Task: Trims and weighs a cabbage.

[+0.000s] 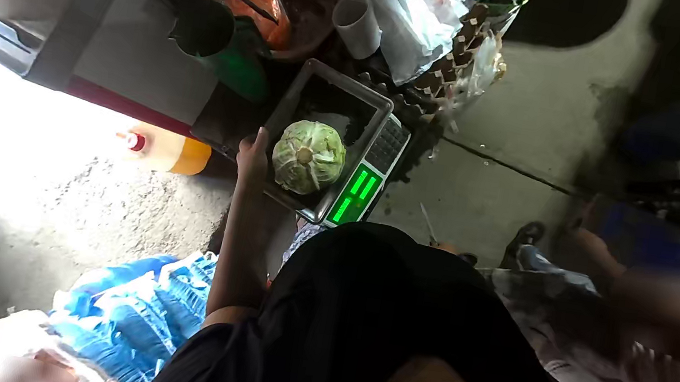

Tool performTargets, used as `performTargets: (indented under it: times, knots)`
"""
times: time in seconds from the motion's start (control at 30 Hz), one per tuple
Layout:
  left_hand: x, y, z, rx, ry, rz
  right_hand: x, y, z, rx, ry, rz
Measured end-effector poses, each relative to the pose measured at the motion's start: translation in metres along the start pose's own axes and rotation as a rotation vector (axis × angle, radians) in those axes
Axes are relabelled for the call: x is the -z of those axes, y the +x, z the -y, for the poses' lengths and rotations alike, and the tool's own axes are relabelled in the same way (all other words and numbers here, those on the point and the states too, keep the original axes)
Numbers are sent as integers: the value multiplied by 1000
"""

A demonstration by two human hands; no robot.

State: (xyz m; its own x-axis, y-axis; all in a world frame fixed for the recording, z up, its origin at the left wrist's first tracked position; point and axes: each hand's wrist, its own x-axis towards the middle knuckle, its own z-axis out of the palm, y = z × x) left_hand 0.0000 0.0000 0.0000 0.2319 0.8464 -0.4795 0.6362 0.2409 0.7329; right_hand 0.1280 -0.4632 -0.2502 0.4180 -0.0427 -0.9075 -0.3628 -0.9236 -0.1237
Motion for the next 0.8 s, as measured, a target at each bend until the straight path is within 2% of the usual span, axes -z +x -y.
performTargets:
  times: [0.07, 0.1, 0.13, 0.2, 0.23, 0.33, 0.4, 0.43, 0.47, 0.5, 0.57, 0.63, 0.8]
  knots:
    - [0, -9, 3, -7, 23, 11, 5, -5, -14, 52, -23, 84]
    - [0, -12, 8, -31, 37, 25, 0, -11, -25, 124, -35, 23]
    - [-1, -15, 14, -65, 61, 34, -20, -3, -38, 219, 0, -229]
    - [-4, -19, 25, -74, 94, 66, -3, -1, -27, 69, -16, 22]
    - [-7, -24, 29, -54, 99, 84, -1, -2, -22, 20, -34, 51]
    - [-18, -36, 32, 6, 13, 139, 9, -49, -3, 22, -50, 37]
    - [-27, -40, 33, 17, -90, 146, -2, -48, -14, 86, -44, -75]
    - [-31, -41, 34, 17, -138, 138, 5, -49, -17, 103, -93, 30]
    - [-33, -41, 34, 26, -185, 135, 8, -52, -23, 144, -104, 57]
    - [-35, -42, 33, 29, -224, 123, -15, -38, -33, 222, -32, -211]
    - [-38, -44, 30, -2, -291, 104, -5, -33, -16, 80, 6, -42]
    - [-39, -43, 27, -45, -320, 128, -2, -34, -11, 37, 87, 16]
    - [-31, -36, 19, -105, -230, 147, 0, -75, 7, 8, 235, -40]
